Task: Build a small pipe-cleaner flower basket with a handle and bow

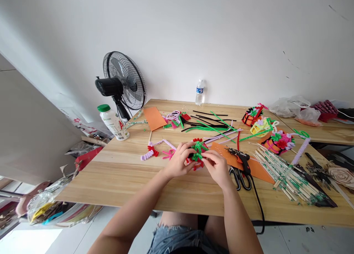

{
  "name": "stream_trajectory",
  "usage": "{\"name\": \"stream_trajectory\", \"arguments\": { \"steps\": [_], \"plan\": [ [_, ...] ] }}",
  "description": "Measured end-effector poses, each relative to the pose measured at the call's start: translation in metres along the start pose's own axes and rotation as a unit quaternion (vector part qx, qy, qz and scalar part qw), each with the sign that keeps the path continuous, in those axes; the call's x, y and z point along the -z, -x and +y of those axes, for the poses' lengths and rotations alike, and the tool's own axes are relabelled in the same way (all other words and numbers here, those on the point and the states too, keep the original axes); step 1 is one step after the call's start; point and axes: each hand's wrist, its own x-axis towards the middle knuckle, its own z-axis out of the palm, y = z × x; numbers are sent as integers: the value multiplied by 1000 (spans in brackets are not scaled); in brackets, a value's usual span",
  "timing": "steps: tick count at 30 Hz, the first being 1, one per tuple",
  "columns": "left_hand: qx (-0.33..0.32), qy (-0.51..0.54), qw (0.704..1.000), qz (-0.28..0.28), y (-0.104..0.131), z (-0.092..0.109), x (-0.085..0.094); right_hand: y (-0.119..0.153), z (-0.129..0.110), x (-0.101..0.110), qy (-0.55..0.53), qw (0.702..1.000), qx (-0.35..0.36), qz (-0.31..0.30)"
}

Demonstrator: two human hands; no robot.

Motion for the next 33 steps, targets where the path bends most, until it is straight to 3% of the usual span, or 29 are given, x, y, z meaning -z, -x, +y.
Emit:
{"name": "stream_trajectory", "arguments": {
  "steps": [4, 7, 11, 17, 22, 28, 33],
  "plan": [
    [-1, 14, 1000, -7, 0, 0, 3, 0, -1, 9, -25, 999, -26, -29],
    [28, 33, 999, -16, 3, -2, 6, -1, 2, 15, -38, 998, -55, 22],
    [158, 53, 986, -17, 16, -14, 2, -3, 20, 10, -27, 988, -126, 81],
    [311, 114, 943, -9, 27, -31, -12, -3, 37, -3, -63, 984, -162, 40],
    [297, 201, 933, 13, 15, -33, 0, 7, 15, 2, -62, 983, -173, 30],
    [275, 255, 922, -95, 15, -30, 19, 34, -26, 2, 16, 997, -70, 27],
    [237, 256, 922, -168, 21, -24, 32, 48, -41, 7, 26, 1000, -17, -6]
  ]
}}
